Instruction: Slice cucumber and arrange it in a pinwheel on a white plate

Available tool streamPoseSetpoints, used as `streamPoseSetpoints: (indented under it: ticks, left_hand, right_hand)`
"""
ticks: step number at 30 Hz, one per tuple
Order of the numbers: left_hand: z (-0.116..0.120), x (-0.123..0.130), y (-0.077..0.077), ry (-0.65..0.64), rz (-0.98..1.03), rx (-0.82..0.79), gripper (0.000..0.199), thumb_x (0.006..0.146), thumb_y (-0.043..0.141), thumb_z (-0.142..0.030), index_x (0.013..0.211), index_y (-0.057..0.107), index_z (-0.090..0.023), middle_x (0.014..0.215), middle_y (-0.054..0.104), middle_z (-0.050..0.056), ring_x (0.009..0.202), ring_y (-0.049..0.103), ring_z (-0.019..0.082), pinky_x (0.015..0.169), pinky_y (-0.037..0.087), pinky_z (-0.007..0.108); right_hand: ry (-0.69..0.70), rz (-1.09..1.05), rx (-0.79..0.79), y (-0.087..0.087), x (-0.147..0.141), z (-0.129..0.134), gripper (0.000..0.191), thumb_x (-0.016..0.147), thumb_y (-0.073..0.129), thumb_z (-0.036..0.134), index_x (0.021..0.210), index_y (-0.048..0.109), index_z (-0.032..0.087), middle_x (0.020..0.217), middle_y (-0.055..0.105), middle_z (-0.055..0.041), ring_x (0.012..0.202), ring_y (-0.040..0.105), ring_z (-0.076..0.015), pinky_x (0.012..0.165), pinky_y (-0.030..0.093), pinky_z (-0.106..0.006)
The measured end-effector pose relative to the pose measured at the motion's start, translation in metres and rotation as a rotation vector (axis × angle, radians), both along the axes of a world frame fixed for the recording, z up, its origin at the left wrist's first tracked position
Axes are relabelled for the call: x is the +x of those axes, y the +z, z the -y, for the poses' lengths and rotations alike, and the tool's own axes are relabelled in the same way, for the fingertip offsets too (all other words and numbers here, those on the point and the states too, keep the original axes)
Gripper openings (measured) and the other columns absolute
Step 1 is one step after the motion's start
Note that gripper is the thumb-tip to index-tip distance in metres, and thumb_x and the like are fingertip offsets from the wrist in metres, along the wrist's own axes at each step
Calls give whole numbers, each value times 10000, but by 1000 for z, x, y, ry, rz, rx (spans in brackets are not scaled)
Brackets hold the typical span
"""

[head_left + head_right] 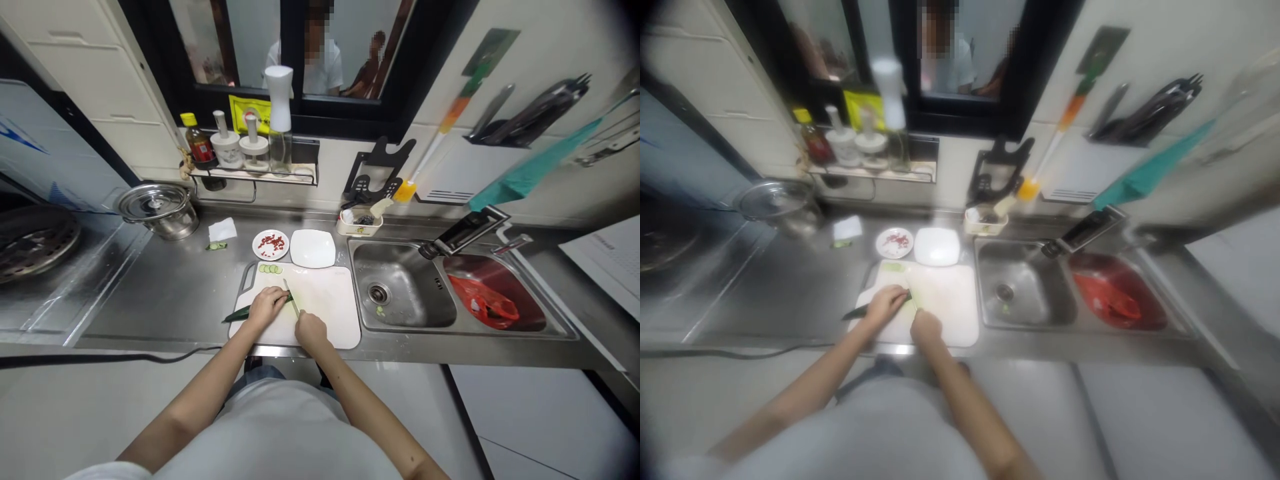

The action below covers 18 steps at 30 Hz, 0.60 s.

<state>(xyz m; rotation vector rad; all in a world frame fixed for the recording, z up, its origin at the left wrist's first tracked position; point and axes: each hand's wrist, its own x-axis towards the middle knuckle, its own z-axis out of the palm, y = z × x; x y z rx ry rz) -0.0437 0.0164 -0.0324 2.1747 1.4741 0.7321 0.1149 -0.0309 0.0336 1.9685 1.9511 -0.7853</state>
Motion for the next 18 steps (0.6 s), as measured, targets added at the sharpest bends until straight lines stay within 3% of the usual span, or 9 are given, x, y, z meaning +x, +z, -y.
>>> streamPoseSetpoints:
  ticks: [8, 18]
  left_hand:
    - [1, 3, 0, 27, -7, 21, 211, 921, 520, -272, 994, 716, -244, 992, 688, 37, 919, 588, 177, 820, 465, 299]
    - [1, 5, -3, 48, -5, 13, 200, 912, 531, -252, 999, 711, -256, 1000, 689, 16, 932, 580, 179, 818, 457, 298]
  right_hand:
    - [28, 18, 21, -1, 9, 17, 342, 932, 327, 109, 1146, 593, 98, 1017, 690, -186, 1027, 653, -240, 818, 468, -307]
    - [7, -2, 52, 0, -2, -6, 353, 936, 317, 108, 1164, 587, 94, 1031, 693, -174, 1038, 650, -242, 817, 466, -300]
